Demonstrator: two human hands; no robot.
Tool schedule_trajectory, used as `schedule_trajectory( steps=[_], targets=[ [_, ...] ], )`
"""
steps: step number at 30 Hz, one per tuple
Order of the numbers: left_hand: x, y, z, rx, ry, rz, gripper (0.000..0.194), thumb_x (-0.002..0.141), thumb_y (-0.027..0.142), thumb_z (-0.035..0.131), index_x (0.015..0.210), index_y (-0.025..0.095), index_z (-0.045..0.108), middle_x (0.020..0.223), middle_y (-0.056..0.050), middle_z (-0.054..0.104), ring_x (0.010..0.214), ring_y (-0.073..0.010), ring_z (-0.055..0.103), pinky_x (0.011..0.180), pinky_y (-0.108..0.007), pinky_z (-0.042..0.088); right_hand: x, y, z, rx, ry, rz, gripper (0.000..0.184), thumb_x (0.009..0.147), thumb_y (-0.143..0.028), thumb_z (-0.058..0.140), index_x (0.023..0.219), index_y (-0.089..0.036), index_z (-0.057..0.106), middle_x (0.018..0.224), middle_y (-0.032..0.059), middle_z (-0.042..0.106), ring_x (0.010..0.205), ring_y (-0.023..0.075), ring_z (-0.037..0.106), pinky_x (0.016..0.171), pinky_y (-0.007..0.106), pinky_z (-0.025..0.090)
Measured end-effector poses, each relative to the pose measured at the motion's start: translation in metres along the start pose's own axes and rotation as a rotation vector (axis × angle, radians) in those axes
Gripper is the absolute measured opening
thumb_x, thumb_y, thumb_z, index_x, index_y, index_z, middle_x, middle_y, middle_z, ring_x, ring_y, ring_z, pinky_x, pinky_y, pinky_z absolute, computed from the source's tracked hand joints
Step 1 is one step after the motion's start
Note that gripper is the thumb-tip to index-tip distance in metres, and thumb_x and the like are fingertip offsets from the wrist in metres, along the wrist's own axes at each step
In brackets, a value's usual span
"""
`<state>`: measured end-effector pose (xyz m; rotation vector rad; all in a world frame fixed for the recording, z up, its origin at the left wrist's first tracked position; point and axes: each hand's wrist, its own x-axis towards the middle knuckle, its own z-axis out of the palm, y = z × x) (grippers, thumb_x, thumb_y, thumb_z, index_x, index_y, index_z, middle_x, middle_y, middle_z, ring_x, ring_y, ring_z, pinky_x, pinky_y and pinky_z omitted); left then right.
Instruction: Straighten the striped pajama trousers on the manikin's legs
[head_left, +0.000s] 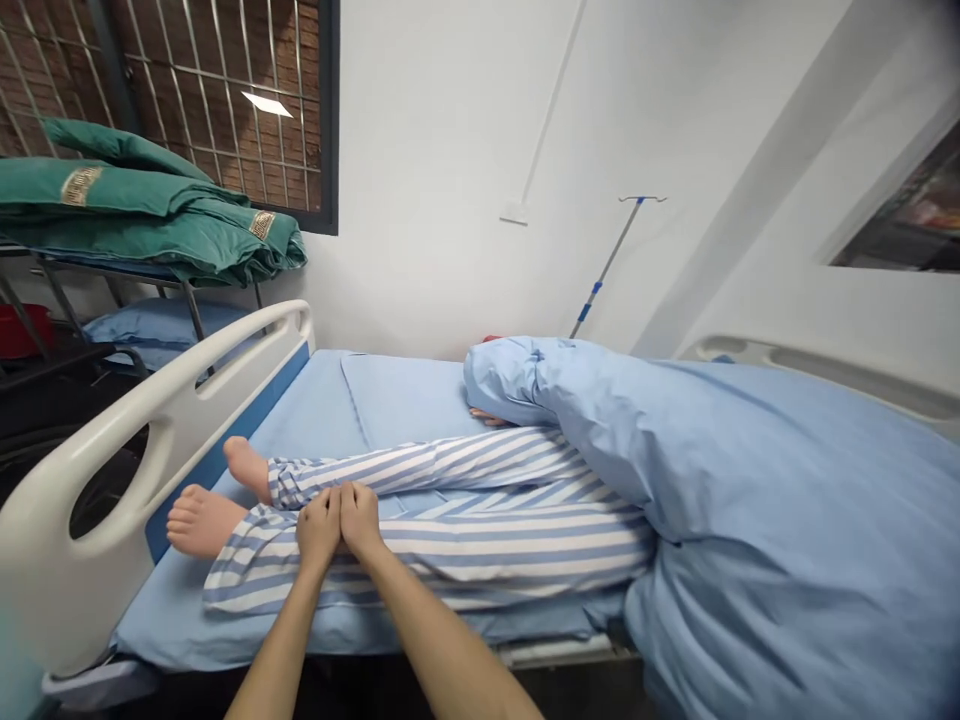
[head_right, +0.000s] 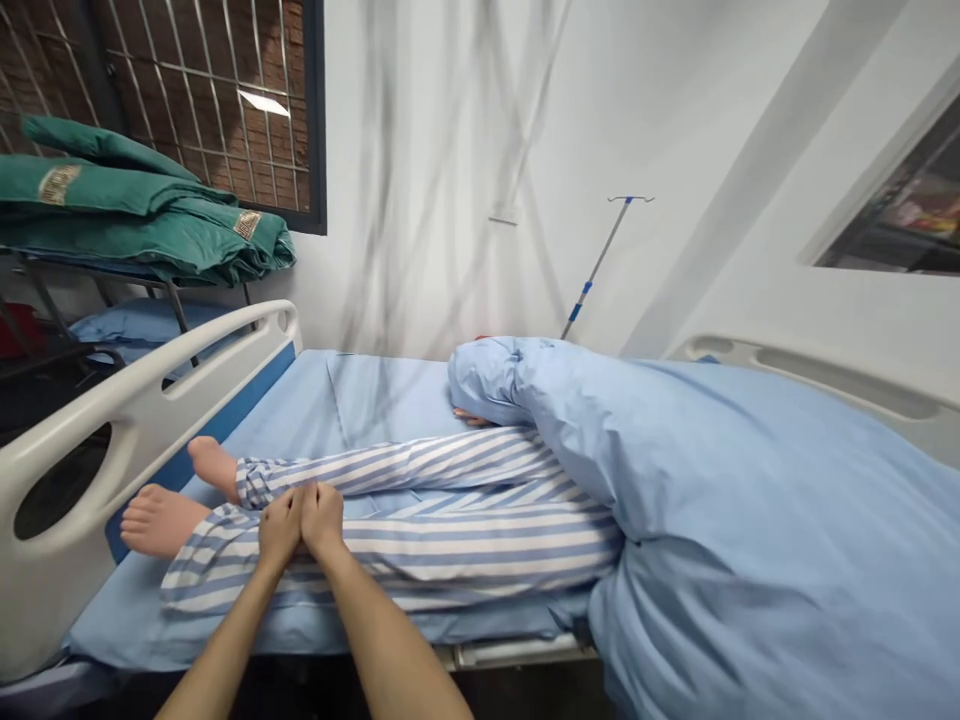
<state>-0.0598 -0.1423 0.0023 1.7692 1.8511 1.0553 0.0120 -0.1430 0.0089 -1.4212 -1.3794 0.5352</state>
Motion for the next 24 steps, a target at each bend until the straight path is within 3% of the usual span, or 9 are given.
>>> schedule_trajectory(
  steps=[4,9,16,24],
  targets=[
    [-0.003,0.008,-0.007,0.072,-0.020,-0.017,0.036,0.083,0.039,0.030,0.062,0.019,0.052,0.068,-0.003,0.060,0.064,-0.0139,0.050,0.057,-0.023,0.026,-0.004,-0.006,-0.028,-0.053,-0.015,-0.095,0.040,0.085,-0.032,0.032,0.049,-0.017,0.042,0.047,-0.0029,0.042,0.048,0.0094,0.037,0.048,0.023,0.021],
    [-0.002,0.008,-0.005,0.049,-0.021,-0.056,0.036,0.081,0.042,0.033,0.060,0.020,0.052,0.065,-0.003,0.059,0.064,-0.0144,0.049,0.055,-0.023,0.025,-0.013,0.008,-0.062,-0.121,0.039,-0.123,0.040,0.087,-0.033,0.031,0.051,-0.018,0.038,0.047,-0.0037,0.038,0.047,0.0090,0.035,0.049,0.024,0.020],
    [-0.011,0.024,0.006,-0.134,0.031,0.028,0.040,0.084,0.040,0.029,0.054,0.018,0.043,0.053,0.001,0.050,0.057,-0.0109,0.046,0.056,-0.021,0.028,-0.017,0.020,-0.060,-0.141,0.073,-0.101,0.038,0.087,-0.032,0.032,0.052,-0.019,0.040,0.046,-0.0032,0.039,0.047,0.0099,0.036,0.049,0.025,0.019],
    [-0.024,0.030,0.015,0.142,-0.076,0.024,0.034,0.083,0.039,0.033,0.061,0.020,0.051,0.062,-0.001,0.058,0.063,-0.0131,0.050,0.055,-0.023,0.022,-0.014,0.019,-0.062,-0.083,0.061,-0.066,0.038,0.086,-0.033,0.031,0.053,-0.018,0.040,0.048,-0.0033,0.042,0.049,0.0102,0.039,0.050,0.023,0.023]
  ],
)
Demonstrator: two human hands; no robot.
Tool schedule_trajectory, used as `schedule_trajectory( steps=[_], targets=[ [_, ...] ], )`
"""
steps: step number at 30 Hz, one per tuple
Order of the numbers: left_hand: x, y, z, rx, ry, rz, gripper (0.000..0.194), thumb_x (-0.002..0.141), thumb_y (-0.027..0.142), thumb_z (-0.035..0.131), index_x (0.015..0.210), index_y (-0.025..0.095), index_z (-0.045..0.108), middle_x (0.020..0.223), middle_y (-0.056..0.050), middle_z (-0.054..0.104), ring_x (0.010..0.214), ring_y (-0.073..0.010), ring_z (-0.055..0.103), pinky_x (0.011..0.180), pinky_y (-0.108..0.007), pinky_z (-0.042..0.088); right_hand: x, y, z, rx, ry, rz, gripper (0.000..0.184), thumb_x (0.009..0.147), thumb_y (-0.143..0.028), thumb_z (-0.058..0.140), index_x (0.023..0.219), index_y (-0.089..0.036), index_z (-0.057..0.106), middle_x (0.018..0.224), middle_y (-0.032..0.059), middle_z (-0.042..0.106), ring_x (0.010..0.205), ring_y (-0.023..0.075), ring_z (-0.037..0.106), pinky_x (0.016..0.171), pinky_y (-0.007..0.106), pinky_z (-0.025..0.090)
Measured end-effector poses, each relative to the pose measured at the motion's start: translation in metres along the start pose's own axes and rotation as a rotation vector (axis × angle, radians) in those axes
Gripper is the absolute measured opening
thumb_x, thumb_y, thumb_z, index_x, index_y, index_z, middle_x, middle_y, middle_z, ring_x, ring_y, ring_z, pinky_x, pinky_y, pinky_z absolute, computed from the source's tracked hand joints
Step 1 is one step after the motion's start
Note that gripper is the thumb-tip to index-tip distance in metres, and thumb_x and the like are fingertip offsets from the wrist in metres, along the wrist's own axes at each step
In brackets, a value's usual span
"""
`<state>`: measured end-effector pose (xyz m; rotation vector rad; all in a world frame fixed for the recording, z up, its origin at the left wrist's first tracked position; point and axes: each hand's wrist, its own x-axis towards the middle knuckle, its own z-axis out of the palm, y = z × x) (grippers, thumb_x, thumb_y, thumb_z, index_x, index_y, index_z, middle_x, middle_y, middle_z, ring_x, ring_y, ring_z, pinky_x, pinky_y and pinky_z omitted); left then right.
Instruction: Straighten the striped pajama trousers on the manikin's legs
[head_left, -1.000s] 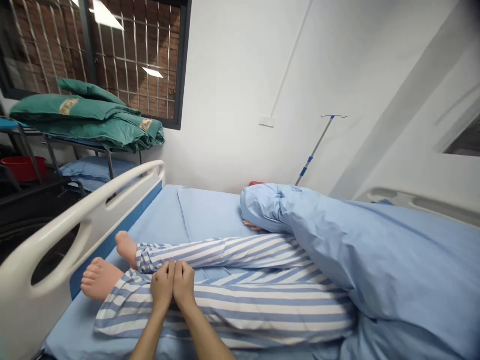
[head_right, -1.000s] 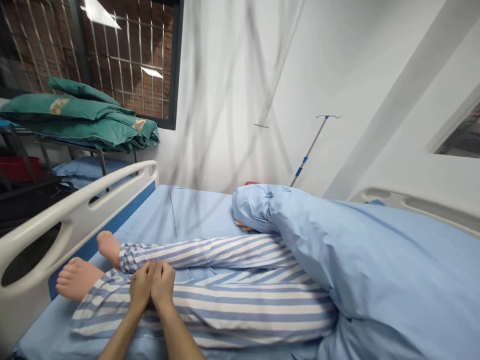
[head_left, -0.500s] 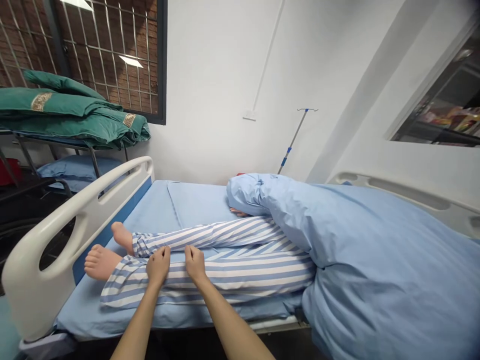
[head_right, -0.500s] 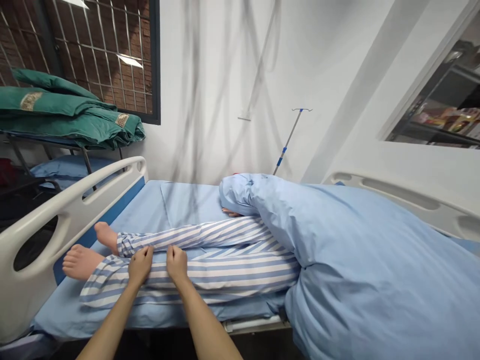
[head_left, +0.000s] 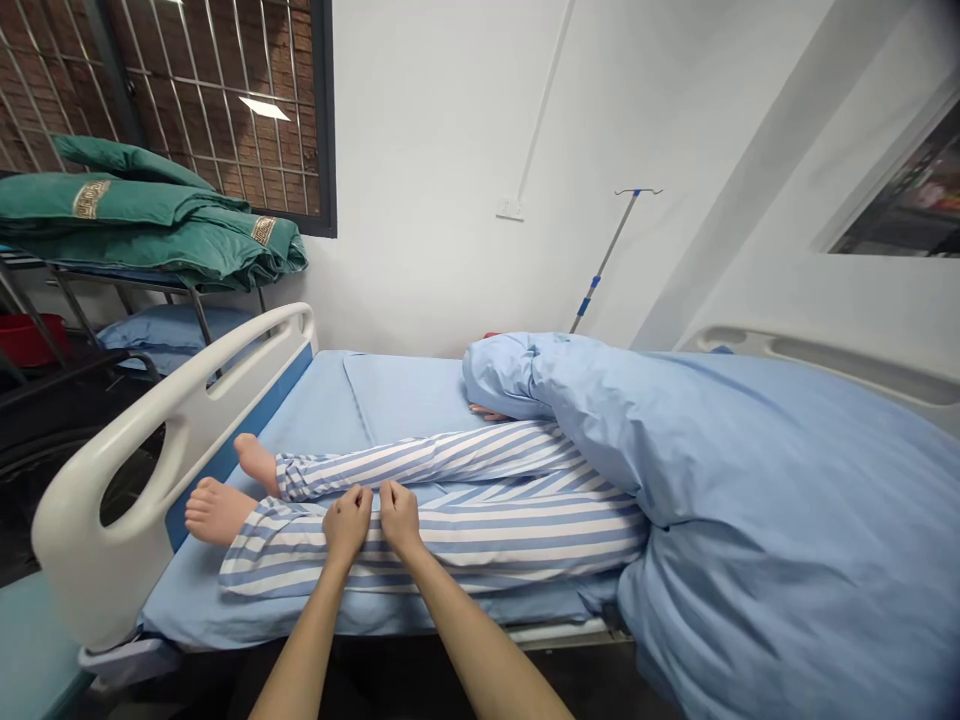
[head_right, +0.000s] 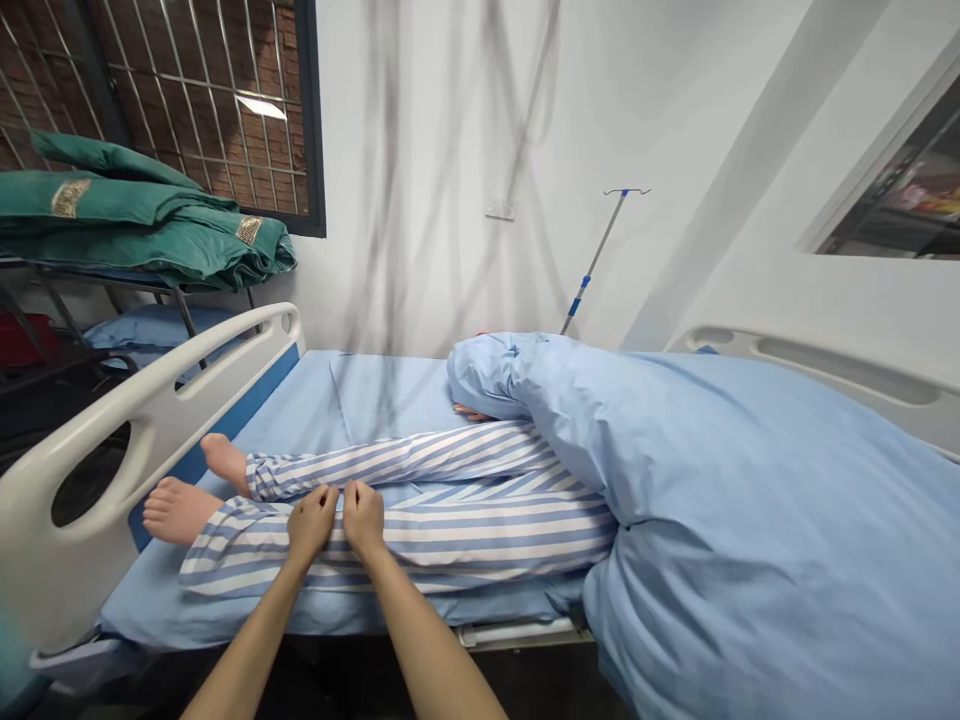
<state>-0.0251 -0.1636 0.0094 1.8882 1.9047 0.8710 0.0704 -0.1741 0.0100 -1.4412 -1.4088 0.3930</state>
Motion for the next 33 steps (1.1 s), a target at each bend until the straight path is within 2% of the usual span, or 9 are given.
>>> schedule_trajectory(
  steps=[5,16,20,24,27,30,33],
  targets=[
    [0.002,0.001,-0.004,0.034,-0.027,-0.008,0.034,0.083,0.040,0.034,0.062,0.020,0.052,0.065,-0.001,0.060,0.065,-0.0138,0.052,0.055,-0.023,0.022,0.001,-0.001,0.001,-0.003,0.005,-0.001,0.037,0.086,-0.031,0.032,0.052,-0.018,0.040,0.048,-0.0036,0.041,0.049,0.0102,0.038,0.050,0.023,0.022],
    [0.001,0.001,0.001,0.070,-0.007,-0.005,0.035,0.083,0.041,0.034,0.063,0.020,0.054,0.065,-0.003,0.061,0.066,-0.0152,0.054,0.055,-0.023,0.023,0.003,0.001,0.000,0.060,-0.003,-0.005,0.038,0.085,-0.032,0.032,0.050,-0.018,0.040,0.047,-0.0044,0.039,0.048,0.0095,0.036,0.048,0.023,0.022],
    [0.000,0.003,0.002,0.066,0.021,-0.049,0.032,0.082,0.039,0.036,0.063,0.020,0.055,0.065,-0.003,0.062,0.064,-0.0148,0.053,0.054,-0.023,0.022,0.011,-0.003,-0.012,0.072,-0.038,-0.017,0.040,0.084,-0.035,0.033,0.049,-0.018,0.037,0.045,-0.0049,0.036,0.047,0.0091,0.033,0.048,0.023,0.021],
    [0.002,0.006,-0.003,-0.002,0.041,-0.074,0.033,0.080,0.039,0.037,0.058,0.020,0.052,0.059,-0.001,0.058,0.060,-0.0134,0.049,0.054,-0.022,0.023,0.012,0.002,-0.027,0.112,-0.016,0.002,0.038,0.085,-0.034,0.033,0.050,-0.018,0.032,0.046,-0.0055,0.032,0.048,0.0085,0.031,0.049,0.023,0.022],
    [0.006,0.018,-0.004,-0.141,0.072,-0.049,0.035,0.079,0.038,0.038,0.051,0.018,0.045,0.051,0.001,0.049,0.054,-0.0110,0.043,0.054,-0.022,0.025,0.009,0.008,-0.032,0.181,0.010,0.069,0.038,0.085,-0.035,0.034,0.051,-0.019,0.029,0.047,-0.0058,0.030,0.048,0.0083,0.031,0.048,0.022,0.023],
    [0.006,0.038,0.004,-0.335,0.117,0.019,0.038,0.080,0.040,0.035,0.049,0.018,0.040,0.047,0.002,0.042,0.051,-0.0095,0.038,0.054,-0.021,0.028,0.008,0.012,-0.030,0.230,0.018,0.096,0.037,0.084,-0.035,0.034,0.051,-0.019,0.031,0.048,-0.0054,0.033,0.049,0.0086,0.032,0.048,0.022,0.024],
    [-0.002,0.053,0.020,-0.389,0.062,0.052,0.037,0.081,0.040,0.033,0.053,0.018,0.044,0.052,0.001,0.048,0.053,-0.0101,0.041,0.054,-0.021,0.028,0.010,0.012,-0.028,0.289,0.029,0.107,0.035,0.083,-0.035,0.035,0.052,-0.018,0.036,0.049,-0.0047,0.037,0.050,0.0090,0.033,0.048,0.022,0.026]
  ],
)
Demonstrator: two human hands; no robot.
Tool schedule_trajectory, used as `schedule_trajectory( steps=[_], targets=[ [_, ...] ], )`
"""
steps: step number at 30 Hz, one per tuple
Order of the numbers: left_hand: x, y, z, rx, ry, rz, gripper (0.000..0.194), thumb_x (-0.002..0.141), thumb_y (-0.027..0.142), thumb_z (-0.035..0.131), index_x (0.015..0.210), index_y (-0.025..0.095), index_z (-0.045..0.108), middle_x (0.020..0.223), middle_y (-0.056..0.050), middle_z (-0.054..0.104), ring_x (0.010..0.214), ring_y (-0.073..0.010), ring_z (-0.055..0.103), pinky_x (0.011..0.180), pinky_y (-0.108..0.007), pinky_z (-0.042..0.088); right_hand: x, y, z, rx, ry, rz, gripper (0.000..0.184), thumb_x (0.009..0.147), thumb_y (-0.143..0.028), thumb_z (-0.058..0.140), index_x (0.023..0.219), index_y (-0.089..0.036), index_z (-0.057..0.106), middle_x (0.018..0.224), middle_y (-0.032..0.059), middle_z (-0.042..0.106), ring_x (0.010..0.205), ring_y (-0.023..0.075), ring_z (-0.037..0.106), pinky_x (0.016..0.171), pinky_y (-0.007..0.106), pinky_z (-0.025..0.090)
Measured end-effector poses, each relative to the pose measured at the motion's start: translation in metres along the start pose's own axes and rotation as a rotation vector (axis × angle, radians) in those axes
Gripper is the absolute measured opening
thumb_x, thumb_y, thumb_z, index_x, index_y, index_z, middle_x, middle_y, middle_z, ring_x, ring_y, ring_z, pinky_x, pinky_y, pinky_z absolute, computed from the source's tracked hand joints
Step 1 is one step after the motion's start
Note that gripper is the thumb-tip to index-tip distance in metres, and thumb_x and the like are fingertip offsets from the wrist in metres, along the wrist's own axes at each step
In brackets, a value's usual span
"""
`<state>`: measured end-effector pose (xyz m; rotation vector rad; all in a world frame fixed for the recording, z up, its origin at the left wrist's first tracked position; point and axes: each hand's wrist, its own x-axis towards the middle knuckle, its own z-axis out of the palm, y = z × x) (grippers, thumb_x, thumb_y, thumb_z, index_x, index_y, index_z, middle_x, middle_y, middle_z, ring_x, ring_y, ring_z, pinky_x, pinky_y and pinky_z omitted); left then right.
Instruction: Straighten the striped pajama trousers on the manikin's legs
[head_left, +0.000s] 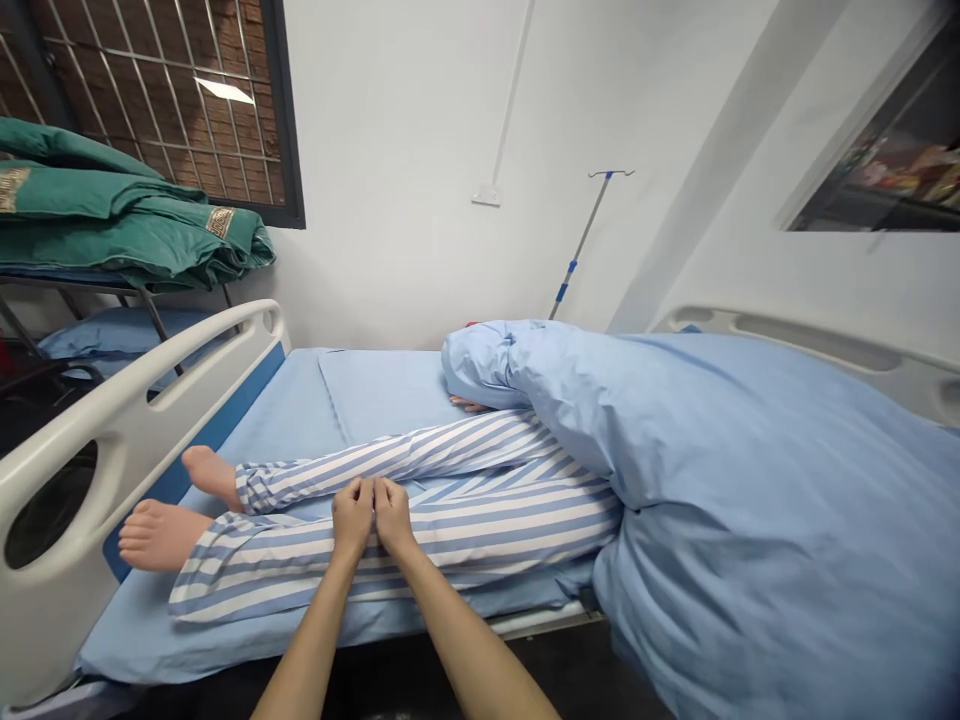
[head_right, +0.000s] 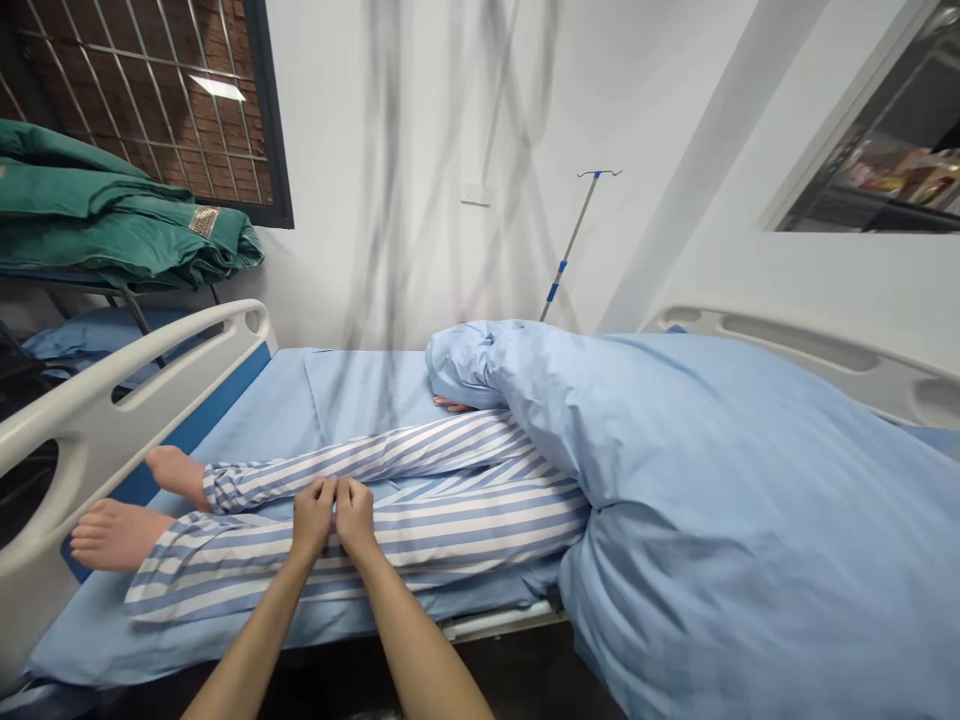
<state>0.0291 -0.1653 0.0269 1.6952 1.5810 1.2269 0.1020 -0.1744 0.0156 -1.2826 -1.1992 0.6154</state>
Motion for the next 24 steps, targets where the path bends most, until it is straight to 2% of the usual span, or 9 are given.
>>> schedule_trajectory(
  steps=[4,8,12,15,19,21,24],
  targets=[
    [-0.011,0.000,0.012,0.135,-0.033,-0.011,0.036,0.083,0.037,0.031,0.059,0.018,0.051,0.061,-0.002,0.057,0.060,-0.0117,0.048,0.057,-0.022,0.027,0.006,-0.004,-0.005,0.013,0.008,0.030,0.035,0.082,-0.033,0.035,0.051,-0.018,0.037,0.048,-0.0049,0.036,0.048,0.0088,0.033,0.046,0.021,0.025],
    [-0.013,-0.002,0.011,0.195,-0.064,0.000,0.035,0.083,0.037,0.032,0.059,0.018,0.051,0.062,-0.003,0.058,0.061,-0.0120,0.048,0.056,-0.022,0.026,0.009,-0.005,-0.026,-0.137,-0.044,-0.084,0.036,0.082,-0.033,0.037,0.050,-0.017,0.038,0.047,-0.0053,0.036,0.048,0.0083,0.034,0.048,0.022,0.023],
    [-0.012,-0.001,0.010,0.239,-0.051,-0.027,0.036,0.081,0.040,0.035,0.054,0.018,0.047,0.056,-0.001,0.052,0.058,-0.0111,0.044,0.055,-0.022,0.025,0.006,0.004,-0.047,-0.196,0.067,-0.076,0.038,0.084,-0.034,0.034,0.050,-0.018,0.036,0.047,-0.0056,0.034,0.049,0.0083,0.033,0.049,0.022,0.023],
    [-0.008,0.006,0.012,0.184,-0.067,-0.036,0.036,0.079,0.040,0.037,0.052,0.018,0.044,0.051,0.001,0.047,0.055,-0.0104,0.041,0.054,-0.021,0.026,0.004,0.011,-0.053,-0.135,0.134,-0.004,0.039,0.084,-0.036,0.034,0.050,-0.018,0.034,0.047,-0.0055,0.033,0.048,0.0085,0.032,0.048,0.021,0.024],
    [0.000,0.027,0.031,-0.022,-0.062,-0.026,0.038,0.079,0.041,0.035,0.049,0.019,0.036,0.046,0.003,0.037,0.051,-0.0097,0.036,0.051,-0.021,0.028,0.009,0.016,-0.052,0.053,0.085,0.073,0.037,0.083,-0.037,0.036,0.050,-0.019,0.035,0.046,-0.0053,0.033,0.047,0.0085,0.032,0.046,0.021,0.026],
    [-0.001,0.036,0.045,-0.059,-0.082,-0.009,0.037,0.079,0.041,0.034,0.050,0.019,0.038,0.047,0.003,0.040,0.050,-0.0100,0.038,0.051,-0.021,0.029,0.014,0.017,-0.052,0.154,0.085,0.108,0.035,0.081,-0.037,0.037,0.051,-0.019,0.036,0.047,-0.0052,0.034,0.047,0.0085,0.032,0.046,0.021,0.028],
    [-0.006,0.038,0.060,0.052,-0.125,0.033,0.034,0.078,0.038,0.035,0.053,0.018,0.046,0.052,0.001,0.051,0.054,-0.0110,0.043,0.054,-0.022,0.030,0.021,0.016,-0.058,0.203,0.124,0.151,0.032,0.079,-0.036,0.038,0.052,-0.019,0.037,0.047,-0.0050,0.035,0.048,0.0086,0.032,0.046,0.021,0.029]
  ],
)
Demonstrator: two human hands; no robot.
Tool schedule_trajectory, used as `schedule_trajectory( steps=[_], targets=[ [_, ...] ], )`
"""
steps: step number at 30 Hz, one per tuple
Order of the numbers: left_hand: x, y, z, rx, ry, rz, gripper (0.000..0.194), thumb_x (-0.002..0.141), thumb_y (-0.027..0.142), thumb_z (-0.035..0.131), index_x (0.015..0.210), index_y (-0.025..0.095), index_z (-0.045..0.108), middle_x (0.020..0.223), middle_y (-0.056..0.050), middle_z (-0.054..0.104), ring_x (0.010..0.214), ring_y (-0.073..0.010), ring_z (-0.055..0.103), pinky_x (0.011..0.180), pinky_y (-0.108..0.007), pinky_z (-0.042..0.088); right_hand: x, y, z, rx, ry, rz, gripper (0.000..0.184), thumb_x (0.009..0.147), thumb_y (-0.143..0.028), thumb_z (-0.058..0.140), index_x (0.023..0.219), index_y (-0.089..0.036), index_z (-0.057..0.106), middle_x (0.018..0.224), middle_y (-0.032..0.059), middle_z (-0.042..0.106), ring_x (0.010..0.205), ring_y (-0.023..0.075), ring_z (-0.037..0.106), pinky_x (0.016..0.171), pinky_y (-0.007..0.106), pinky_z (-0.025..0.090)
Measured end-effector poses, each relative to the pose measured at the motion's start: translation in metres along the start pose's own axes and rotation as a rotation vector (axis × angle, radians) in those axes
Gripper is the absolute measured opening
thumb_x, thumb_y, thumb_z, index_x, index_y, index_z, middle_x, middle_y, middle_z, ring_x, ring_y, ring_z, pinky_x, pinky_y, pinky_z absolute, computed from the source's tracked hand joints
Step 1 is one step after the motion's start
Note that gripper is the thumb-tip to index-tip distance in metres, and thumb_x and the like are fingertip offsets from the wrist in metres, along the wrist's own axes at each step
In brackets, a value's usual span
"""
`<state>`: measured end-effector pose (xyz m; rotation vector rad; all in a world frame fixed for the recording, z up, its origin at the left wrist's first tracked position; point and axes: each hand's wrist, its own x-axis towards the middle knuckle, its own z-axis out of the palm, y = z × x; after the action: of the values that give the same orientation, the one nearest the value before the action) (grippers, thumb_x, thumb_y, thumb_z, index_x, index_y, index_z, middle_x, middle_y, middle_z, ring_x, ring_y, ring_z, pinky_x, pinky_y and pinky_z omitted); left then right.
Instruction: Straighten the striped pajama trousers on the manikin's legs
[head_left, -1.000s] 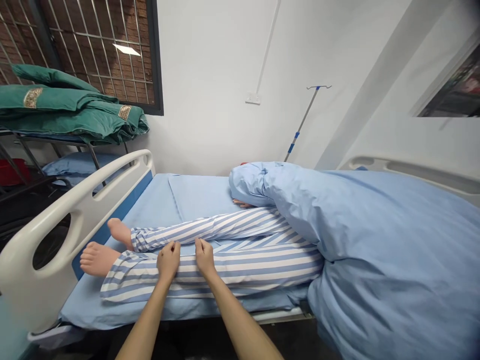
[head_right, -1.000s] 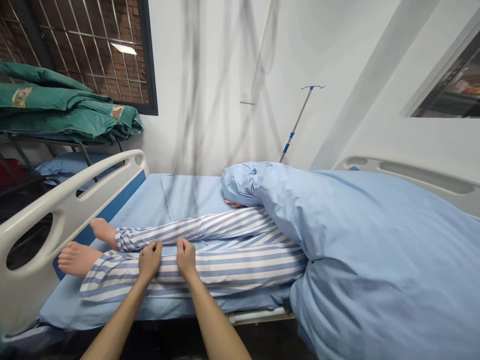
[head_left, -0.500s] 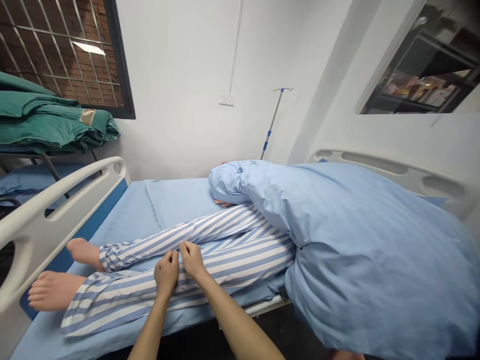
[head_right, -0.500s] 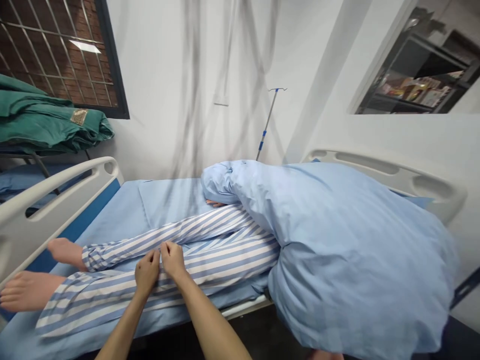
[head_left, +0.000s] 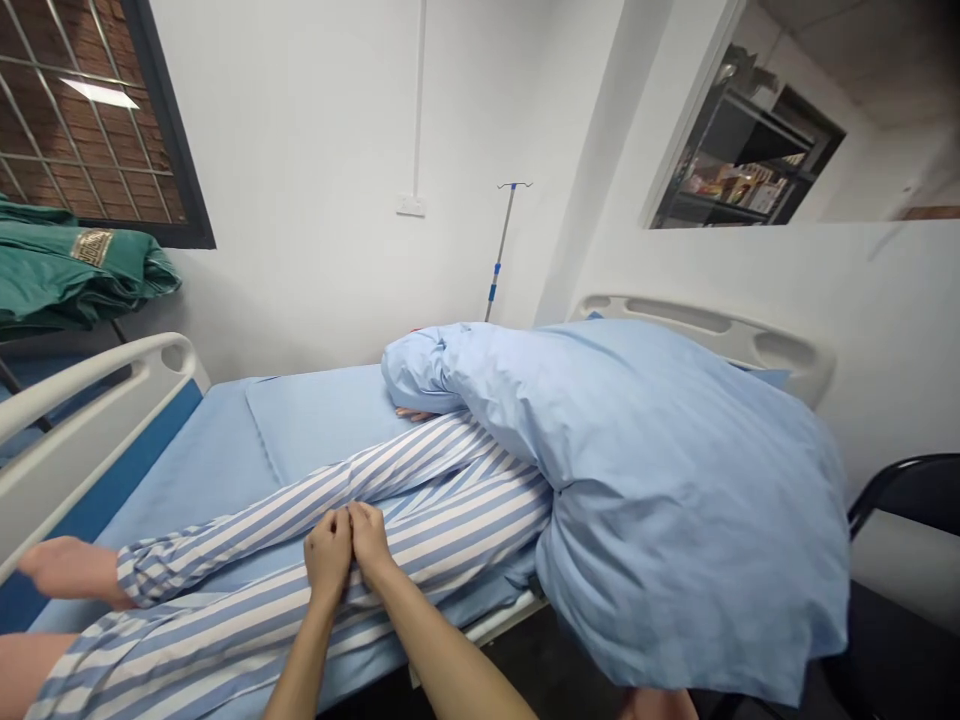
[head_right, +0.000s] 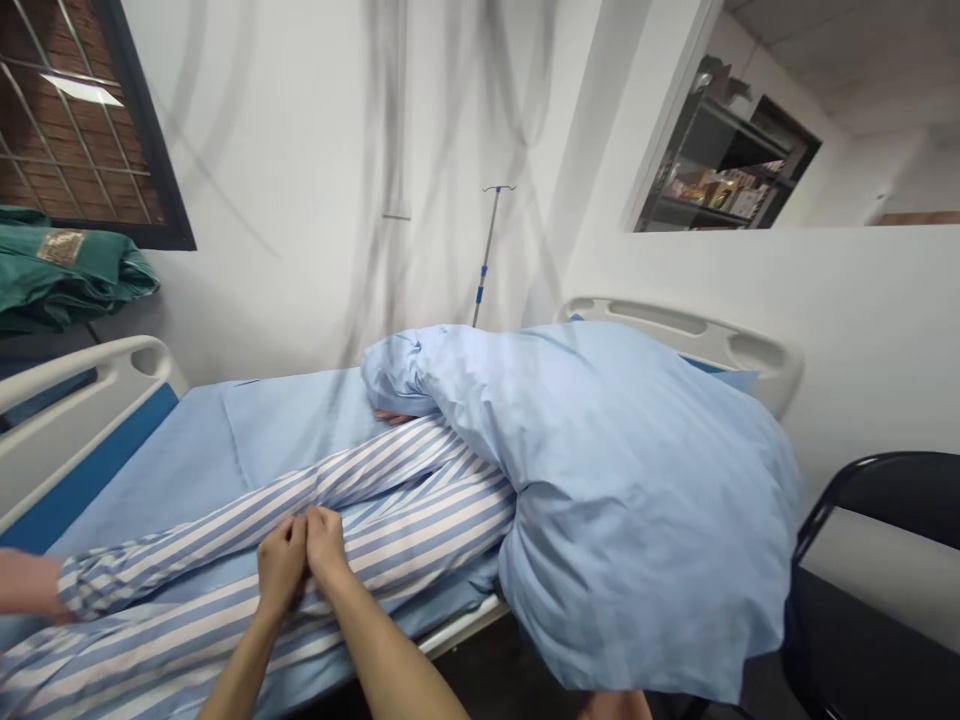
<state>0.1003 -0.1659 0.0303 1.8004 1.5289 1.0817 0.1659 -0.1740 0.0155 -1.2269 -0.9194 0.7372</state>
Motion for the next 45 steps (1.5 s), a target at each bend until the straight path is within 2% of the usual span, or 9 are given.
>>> schedule_trajectory(
  steps=[6,10,16,21,24,32,36,41,45],
  targets=[
    [-0.003,-0.007,0.009,0.182,-0.047,0.042,0.034,0.079,0.035,0.033,0.050,0.019,0.041,0.050,0.001,0.049,0.053,-0.0112,0.041,0.054,-0.023,0.025,0.004,-0.018,-0.045,-0.330,-0.032,-0.222,0.038,0.083,-0.035,0.036,0.050,-0.017,0.039,0.047,-0.0054,0.034,0.048,0.0078,0.032,0.046,0.020,0.024],
    [-0.004,-0.005,0.008,0.218,-0.047,0.027,0.034,0.079,0.035,0.033,0.051,0.019,0.040,0.051,0.001,0.047,0.053,-0.0109,0.041,0.055,-0.023,0.025,0.001,-0.017,-0.070,-0.437,0.045,-0.233,0.038,0.085,-0.035,0.035,0.051,-0.018,0.037,0.047,-0.0053,0.033,0.048,0.0083,0.032,0.049,0.021,0.023],
    [-0.003,0.015,0.009,0.156,-0.039,0.014,0.035,0.079,0.036,0.035,0.049,0.018,0.036,0.046,0.003,0.040,0.051,-0.0102,0.038,0.053,-0.022,0.025,0.001,-0.014,-0.071,-0.362,0.059,-0.193,0.039,0.085,-0.036,0.034,0.051,-0.018,0.032,0.047,-0.0054,0.032,0.048,0.0082,0.032,0.049,0.022,0.023],
    [-0.013,0.041,0.044,-0.136,-0.037,0.023,0.037,0.081,0.041,0.033,0.051,0.019,0.035,0.048,0.004,0.039,0.051,-0.0097,0.038,0.052,-0.021,0.028,0.008,-0.012,-0.074,-0.165,0.040,-0.131,0.037,0.085,-0.038,0.034,0.053,-0.019,0.033,0.049,-0.0052,0.033,0.049,0.0086,0.032,0.048,0.021,0.026],
    [-0.024,0.045,0.064,-0.092,-0.048,-0.002,0.035,0.082,0.038,0.032,0.054,0.019,0.040,0.051,0.003,0.046,0.053,-0.0102,0.040,0.054,-0.022,0.028,0.014,-0.015,-0.081,-0.098,0.051,-0.074,0.037,0.084,-0.039,0.035,0.053,-0.020,0.031,0.048,-0.0058,0.029,0.047,0.0083,0.029,0.046,0.021,0.026],
    [-0.032,0.037,0.071,0.021,-0.051,0.058,0.036,0.081,0.038,0.036,0.051,0.018,0.033,0.046,0.005,0.035,0.051,-0.0088,0.035,0.054,-0.022,0.023,0.023,-0.029,-0.132,-0.446,0.088,-0.235,0.037,0.086,-0.036,0.035,0.053,-0.019,0.035,0.049,-0.0050,0.033,0.050,0.0089,0.033,0.050,0.022,0.023],
    [-0.030,0.044,0.072,0.003,-0.101,0.046,0.035,0.079,0.037,0.039,0.050,0.017,0.033,0.047,0.005,0.034,0.051,-0.0084,0.033,0.053,-0.022,0.022,0.019,-0.022,-0.136,-0.557,0.089,-0.256,0.035,0.087,-0.032,0.035,0.054,-0.019,0.037,0.048,-0.0052,0.033,0.048,0.0088,0.032,0.051,0.024,0.021],
    [-0.029,0.060,0.084,-0.277,-0.111,-0.004,0.037,0.079,0.039,0.037,0.051,0.018,0.028,0.048,0.005,0.028,0.050,-0.0083,0.030,0.051,-0.021,0.024,0.019,-0.016,-0.134,-0.476,0.116,-0.226,0.036,0.087,-0.034,0.035,0.055,-0.019,0.033,0.050,-0.0054,0.033,0.049,0.0086,0.032,0.051,0.024,0.022],
    [-0.035,0.066,0.097,-0.144,-0.116,0.022,0.033,0.078,0.033,0.038,0.050,0.018,0.032,0.046,0.004,0.034,0.049,-0.0085,0.031,0.053,-0.023,0.022,0.024,-0.015,-0.136,-0.345,0.128,-0.151,0.037,0.086,-0.040,0.036,0.056,-0.019,0.032,0.050,-0.0058,0.032,0.050,0.0085,0.031,0.049,0.022,0.025]
  ],
)
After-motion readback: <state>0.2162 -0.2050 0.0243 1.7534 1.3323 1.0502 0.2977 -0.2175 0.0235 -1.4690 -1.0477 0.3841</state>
